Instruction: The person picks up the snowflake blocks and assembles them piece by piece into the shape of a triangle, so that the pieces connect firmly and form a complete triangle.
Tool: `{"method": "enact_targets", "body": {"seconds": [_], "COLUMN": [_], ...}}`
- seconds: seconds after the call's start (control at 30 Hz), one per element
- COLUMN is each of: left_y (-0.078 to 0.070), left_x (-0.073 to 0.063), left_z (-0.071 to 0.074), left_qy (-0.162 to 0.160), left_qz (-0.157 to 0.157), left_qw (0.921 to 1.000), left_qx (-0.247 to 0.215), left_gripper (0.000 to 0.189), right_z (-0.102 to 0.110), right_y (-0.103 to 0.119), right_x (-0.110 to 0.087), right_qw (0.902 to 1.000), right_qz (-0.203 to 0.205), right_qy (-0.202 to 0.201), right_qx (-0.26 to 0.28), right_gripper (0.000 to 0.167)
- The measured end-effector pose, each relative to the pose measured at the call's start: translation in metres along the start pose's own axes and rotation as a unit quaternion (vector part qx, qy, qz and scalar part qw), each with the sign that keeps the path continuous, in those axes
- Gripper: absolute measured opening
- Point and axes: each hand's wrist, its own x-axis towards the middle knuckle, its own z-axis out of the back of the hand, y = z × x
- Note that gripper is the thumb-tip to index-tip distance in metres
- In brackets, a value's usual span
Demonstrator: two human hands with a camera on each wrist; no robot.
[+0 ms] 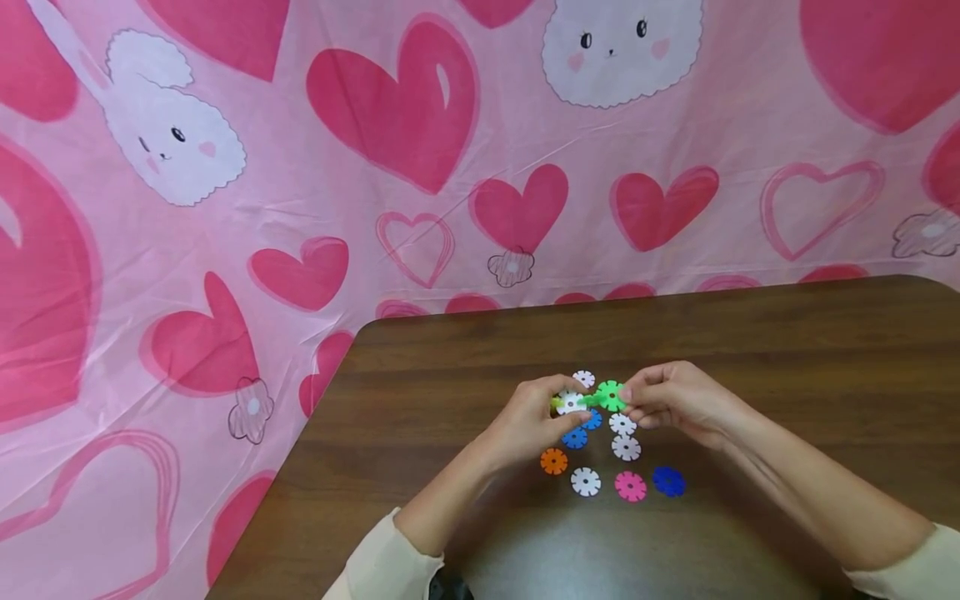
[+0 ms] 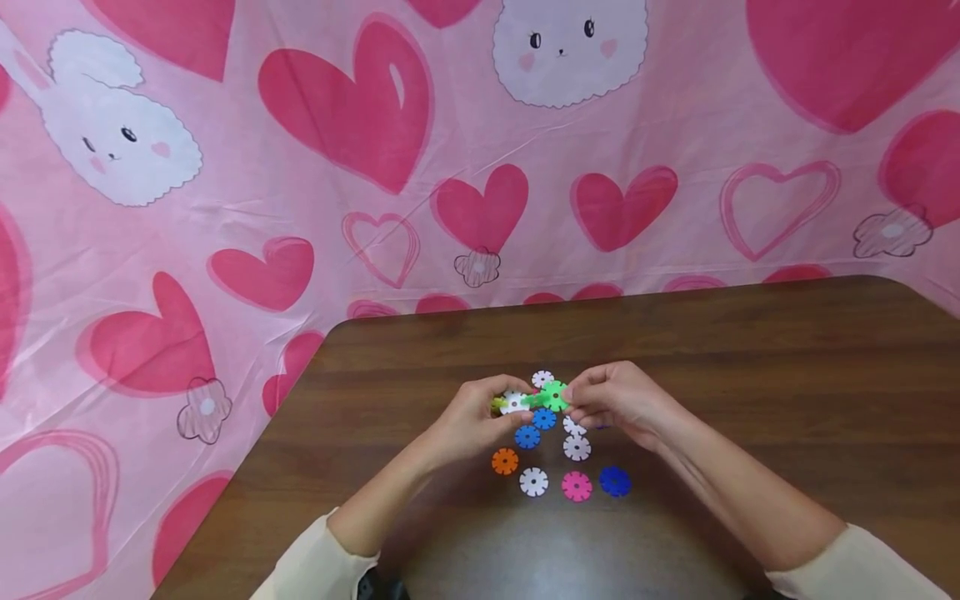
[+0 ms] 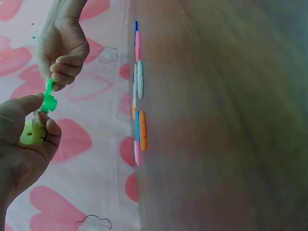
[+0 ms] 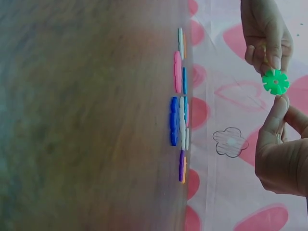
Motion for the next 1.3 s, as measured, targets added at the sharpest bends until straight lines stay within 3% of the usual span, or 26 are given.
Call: {"method": "enact_targets", "body": {"seconds": [0.17,0.33,0.5,0.6,0.7,0.8,0.93,1.07,1.17,1.3], "left_y": [-0.002,-0.003,-0.002,-0.001,0.001,0.002,0.001,0.0,-0.001,-0.001], "left_x": [0.0,0.003,0.005,0.006,0.005,0.005,0.004,0.004,0.004,0.004], "left_z": [0.002,0.001,0.001,0.001,0.003,0.003,0.005,0.006,0.006,0.007], "left_qy": [-0.019,-0.052,-0.075,-0.086,-0.097,-0.101,-0.1,-0.102,-0.104,-0.105], "left_qz": [-0.016,-0.022,-0.028,-0.038,-0.041,-0.036,-0.024,-0.019,-0.02,-0.017], "left_qw": [0.9981,0.9892,0.9841,0.9842,0.9855,0.9871,0.9892,0.99,0.9901,0.9905], "left_qx": [0.056,0.136,0.159,0.15,0.132,0.119,0.104,0.095,0.092,0.087], "left_gripper": [0.031,0.041,0.037,0.03,0.025,0.025,0.026,0.027,0.026,0.025], "right_z": [0.001,0.0,-0.001,0.004,0.014,0.026,0.039,0.044,0.044,0.042], "right_y": [0.0,-0.001,-0.002,-0.003,-0.003,-0.005,-0.009,-0.015,-0.018,-0.021], "right_x": [0.0,0.002,0.005,0.009,0.014,0.02,0.027,0.031,0.032,0.032], "right_qw": [0.9999,0.9994,0.9992,0.9998,0.9949,0.9801,0.9536,0.9164,0.8903,0.8708], "right_qz": [-0.004,-0.011,-0.009,-0.005,0.002,0.001,0.001,0.013,0.023,0.021], "right_qy": [0.01,0.003,0.01,0.02,0.019,0.01,0.007,-0.004,-0.008,0.0], "right_qx": [0.008,0.033,0.038,-0.004,-0.099,-0.198,-0.301,-0.4,-0.455,-0.491], "right_gripper": [0.011,0.011,0.01,0.014,0.029,0.037,0.028,0.02,0.019,0.018]}}
